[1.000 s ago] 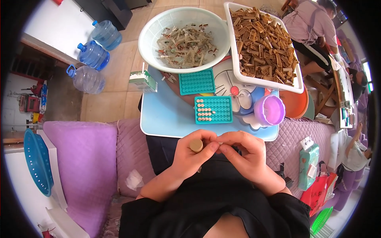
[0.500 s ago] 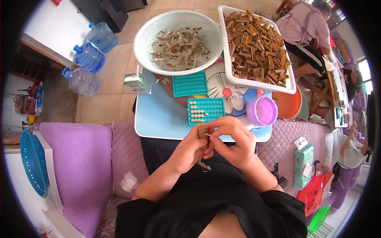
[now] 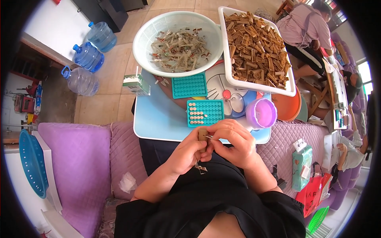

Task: The person assembles small green plastic inserts into larger brown plastic housings by hand.

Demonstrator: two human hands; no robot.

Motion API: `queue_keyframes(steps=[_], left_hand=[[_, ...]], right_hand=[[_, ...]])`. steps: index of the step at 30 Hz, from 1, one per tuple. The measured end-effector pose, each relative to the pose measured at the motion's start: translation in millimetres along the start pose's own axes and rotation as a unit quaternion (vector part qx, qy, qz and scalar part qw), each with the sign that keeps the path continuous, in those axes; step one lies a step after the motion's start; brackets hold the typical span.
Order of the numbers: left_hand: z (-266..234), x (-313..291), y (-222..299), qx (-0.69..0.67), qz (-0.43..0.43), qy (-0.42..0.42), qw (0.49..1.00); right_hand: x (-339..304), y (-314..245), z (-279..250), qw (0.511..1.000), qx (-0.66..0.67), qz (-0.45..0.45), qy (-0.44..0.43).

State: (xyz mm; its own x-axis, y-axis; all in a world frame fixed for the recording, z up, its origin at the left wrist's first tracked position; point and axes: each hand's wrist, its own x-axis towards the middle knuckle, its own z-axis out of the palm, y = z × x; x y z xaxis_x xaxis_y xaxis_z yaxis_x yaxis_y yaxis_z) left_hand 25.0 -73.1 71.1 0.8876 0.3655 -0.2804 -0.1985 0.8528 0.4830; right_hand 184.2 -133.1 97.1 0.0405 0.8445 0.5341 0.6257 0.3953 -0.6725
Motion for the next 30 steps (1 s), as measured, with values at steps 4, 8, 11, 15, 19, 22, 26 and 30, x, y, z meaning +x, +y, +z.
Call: queue_keyframes(steps=[4,8,11,15,19,22,26,30], left_hand=[[-4.1,3.5,-2.7,0.028,0.002,0.019,0.999],[-2.6,7.5,-8.1,0.153,0.065,0.046,0.985],[-8.9,14.2,-8.5,0.219,0.065,0.061,0.972],[-12.0,19.5,-8.5,0.140,0.029,0.038,0.989],[-10.0,21.8,-12.2,0.123,0.015,0.039,0.992],[-14.4,25.7,-18.2,0.150,0.011,0.050,0.987],[-13.9,26.9,-15.1,0.158,-0.052,-0.055,0.985],[-3.1,29.4,-19.3,0.239,-0.045,-0.204,0.948]], right_hand=[[0.3,6.2,1.7,0.999,-0.024,-0.019,-0.012],[1.0,8.5,4.8,0.998,-0.055,-0.028,-0.023],[2.2,14.5,8.0,0.998,-0.057,-0.004,-0.022],[-4.6,21.0,4.7,0.998,-0.020,0.047,-0.024],[-10.8,25.6,5.6,0.999,-0.042,0.013,-0.024],[-15.5,30.7,4.0,0.998,-0.056,0.007,-0.025],[-16.1,25.7,-18.4,0.983,0.101,0.144,-0.058],[-29.8,50.3,-69.9,0.948,0.260,0.104,-0.153]])
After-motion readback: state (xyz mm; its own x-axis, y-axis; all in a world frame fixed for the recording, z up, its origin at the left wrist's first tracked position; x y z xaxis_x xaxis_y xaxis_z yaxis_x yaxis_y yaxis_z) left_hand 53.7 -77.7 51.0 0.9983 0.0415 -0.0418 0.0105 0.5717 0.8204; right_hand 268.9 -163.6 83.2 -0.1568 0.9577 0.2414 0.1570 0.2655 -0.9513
